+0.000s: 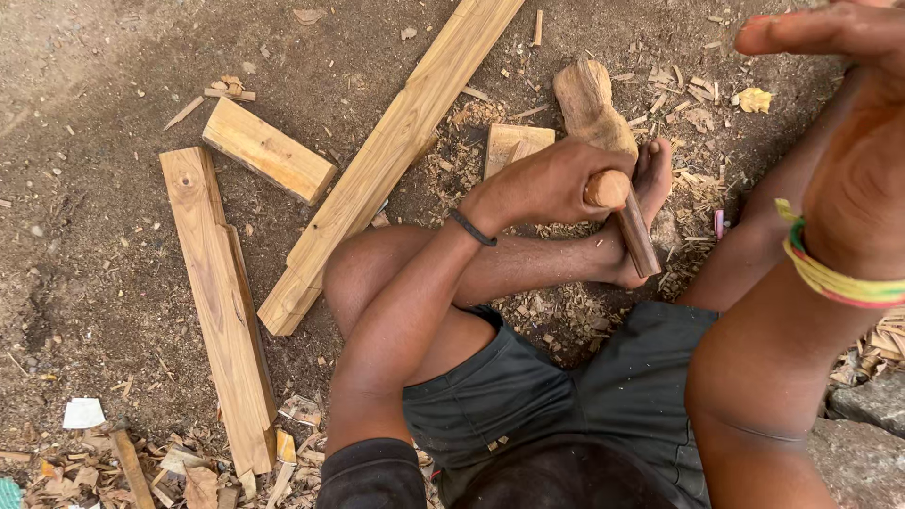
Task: The person sits on the ground and carves a small cylindrical piece of wood using a chisel and a wooden mallet. They repeatedly strike the chisel to shape the wood, occasionally rotating the piece to work on different sides.
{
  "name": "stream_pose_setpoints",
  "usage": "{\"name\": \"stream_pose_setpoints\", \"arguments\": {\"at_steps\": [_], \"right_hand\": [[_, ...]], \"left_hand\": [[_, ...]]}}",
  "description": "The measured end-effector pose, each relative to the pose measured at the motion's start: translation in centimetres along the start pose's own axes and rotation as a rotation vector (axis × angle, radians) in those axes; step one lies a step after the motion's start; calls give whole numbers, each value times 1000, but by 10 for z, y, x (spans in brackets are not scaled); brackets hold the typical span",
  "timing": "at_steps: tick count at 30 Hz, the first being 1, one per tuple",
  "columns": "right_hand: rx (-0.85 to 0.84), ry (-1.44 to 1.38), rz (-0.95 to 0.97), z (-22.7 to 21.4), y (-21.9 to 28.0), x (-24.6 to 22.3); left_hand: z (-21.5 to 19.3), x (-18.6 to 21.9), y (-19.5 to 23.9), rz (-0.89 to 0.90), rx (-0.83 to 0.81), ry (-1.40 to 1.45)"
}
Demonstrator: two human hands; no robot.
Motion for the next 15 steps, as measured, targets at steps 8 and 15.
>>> {"name": "stream_pose_setpoints", "arguments": {"at_steps": [8,15], "right_hand": [[-466,582,306,123,-36,-6],[-250,73,-15,67,-39,-36]], "left_hand": [[1,-11,16,60,103,41],[-13,1,23,8,88,118]]}}
Point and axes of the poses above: each hand's wrist, its own y-axis away from the middle knuckle, its own z-axis out of the palm, x = y × z, the point moved 6 cm from there along -y, towards the middle knuckle, and after that the axes turned 15 degrees about -x, right-handed, at the moved point
